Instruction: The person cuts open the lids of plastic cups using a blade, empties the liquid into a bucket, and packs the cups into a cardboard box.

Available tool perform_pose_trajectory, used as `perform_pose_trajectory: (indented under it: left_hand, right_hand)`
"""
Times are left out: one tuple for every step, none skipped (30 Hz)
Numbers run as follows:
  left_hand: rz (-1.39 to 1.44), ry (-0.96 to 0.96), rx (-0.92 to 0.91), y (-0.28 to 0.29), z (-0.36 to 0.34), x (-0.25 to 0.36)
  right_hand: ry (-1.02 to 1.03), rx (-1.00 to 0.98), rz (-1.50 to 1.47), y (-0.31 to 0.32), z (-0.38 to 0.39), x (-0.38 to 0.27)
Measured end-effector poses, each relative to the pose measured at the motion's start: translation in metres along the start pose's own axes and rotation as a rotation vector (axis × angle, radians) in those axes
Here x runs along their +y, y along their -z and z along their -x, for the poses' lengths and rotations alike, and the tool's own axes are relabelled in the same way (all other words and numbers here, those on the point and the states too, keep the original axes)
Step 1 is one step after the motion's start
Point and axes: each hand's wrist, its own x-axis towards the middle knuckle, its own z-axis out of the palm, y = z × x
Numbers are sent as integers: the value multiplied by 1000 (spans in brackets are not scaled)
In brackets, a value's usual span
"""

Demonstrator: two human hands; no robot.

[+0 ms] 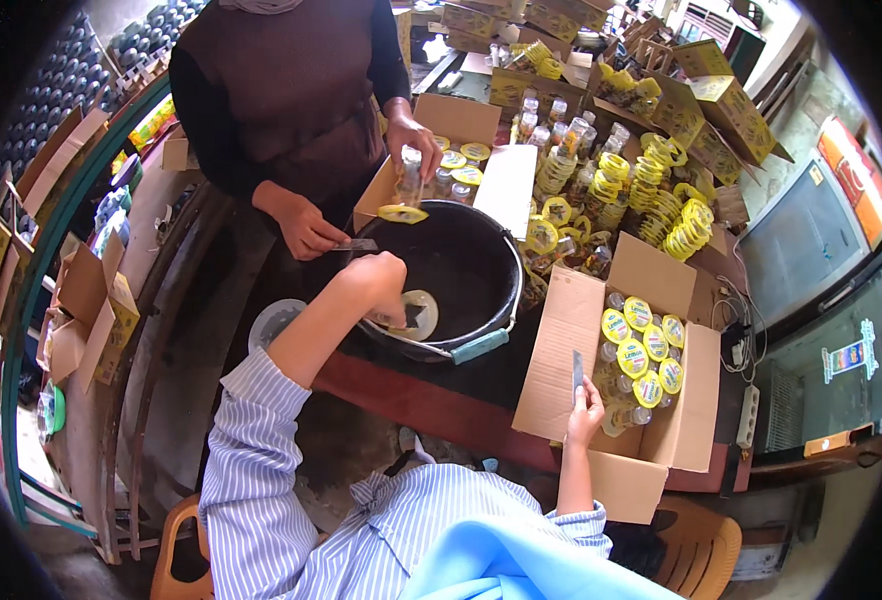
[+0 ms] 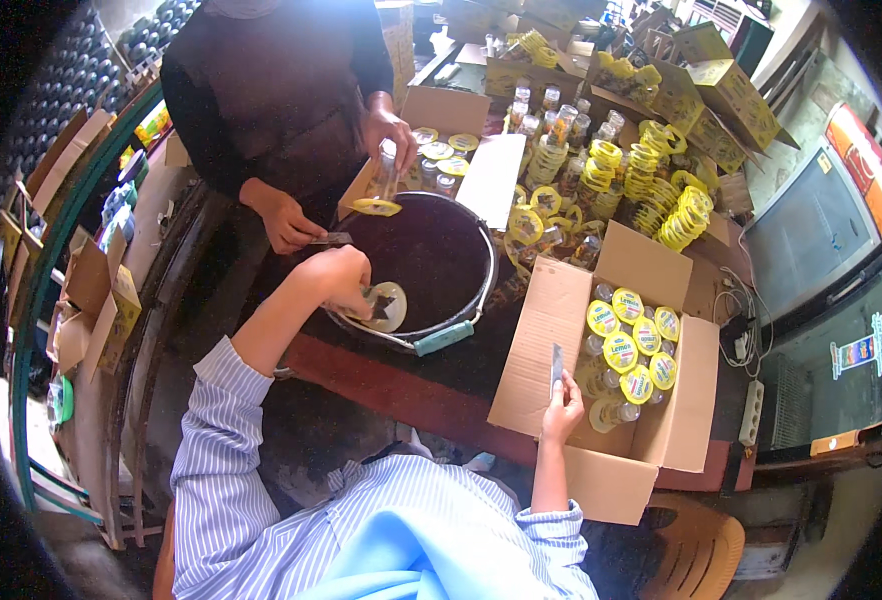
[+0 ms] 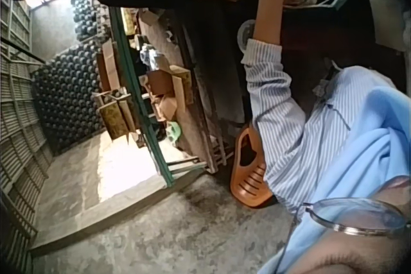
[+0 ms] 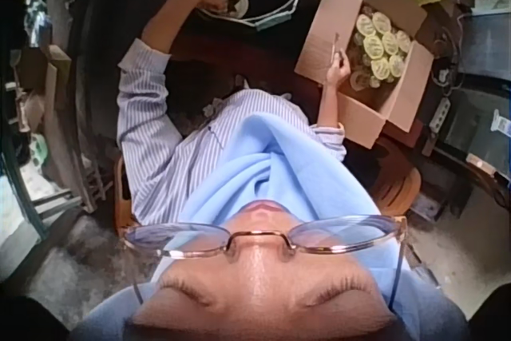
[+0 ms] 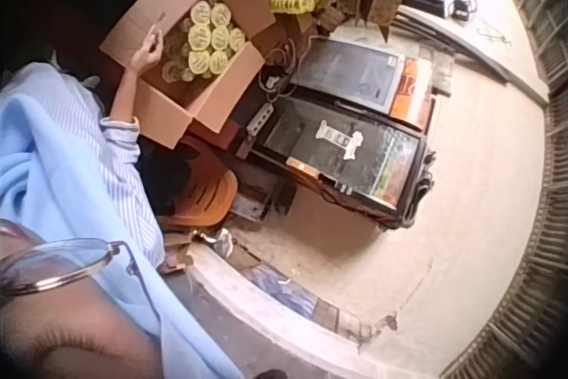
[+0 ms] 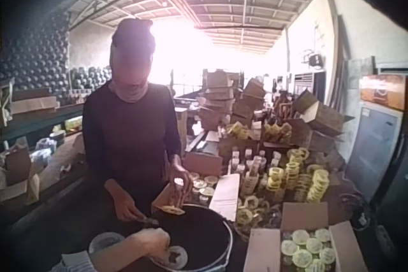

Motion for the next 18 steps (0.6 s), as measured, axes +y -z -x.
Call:
perform_pose_trajectory:
  left_hand:
    - [12, -10, -20, 0, -1, 2]
    - [-5, -4, -27, 2, 0, 2]
    - [-37, 6, -28, 3, 0, 2]
    - [34, 29, -74, 5, -1, 1]
    - [42, 21, -81, 6, -2, 0]
    - [45, -11, -107, 6, -1, -1]
    - [30, -41, -109, 7, -2, -3]
    - [30, -49, -118, 6, -2, -4]
    - [35, -48, -133, 5, -3, -5]
    - [26, -102, -41, 4, -3, -7]
    - [4, -148, 56, 3, -2, -10]
    - [-14, -57, -94, 2, -5, -9]
    - [-8, -53, -102, 1, -6, -11]
    - [29, -114, 8, 0, -6, -13]
    - [57, -169, 131, -1, -6, -16]
    - [-23, -170, -28, -1, -8, -17]
    - [25, -138, -57, -2, -8, -19]
    - [77, -203, 69, -5, -8, -22]
  right_hand:
    - [9, 0, -3, 0, 0, 0]
    - [6, 2, -8, -2, 0, 0]
    - [26, 34, -7, -3, 0, -1]
    - [56, 54, -13, -5, 0, -1]
    - [48, 64, -10, -5, 0, -2]
    - [34, 63, 16, -5, 1, -3]
    - [39, 61, 33, -5, 1, -5]
    - [60, 73, 30, -7, 1, -5]
    - [48, 78, 30, -8, 1, -5]
    - [46, 93, 45, -8, 2, -5]
    - [68, 94, 47, -9, 2, -5]
    - [50, 100, 65, -8, 2, -4]
    - [31, 107, 69, -8, 2, -4]
    - [34, 114, 62, -8, 2, -3]
    - [58, 113, 41, -9, 1, -2]
    - [30, 120, 53, -8, 1, -1]
    - [21, 129, 59, -9, 0, -1]
    - [23, 143, 62, -9, -1, 0]
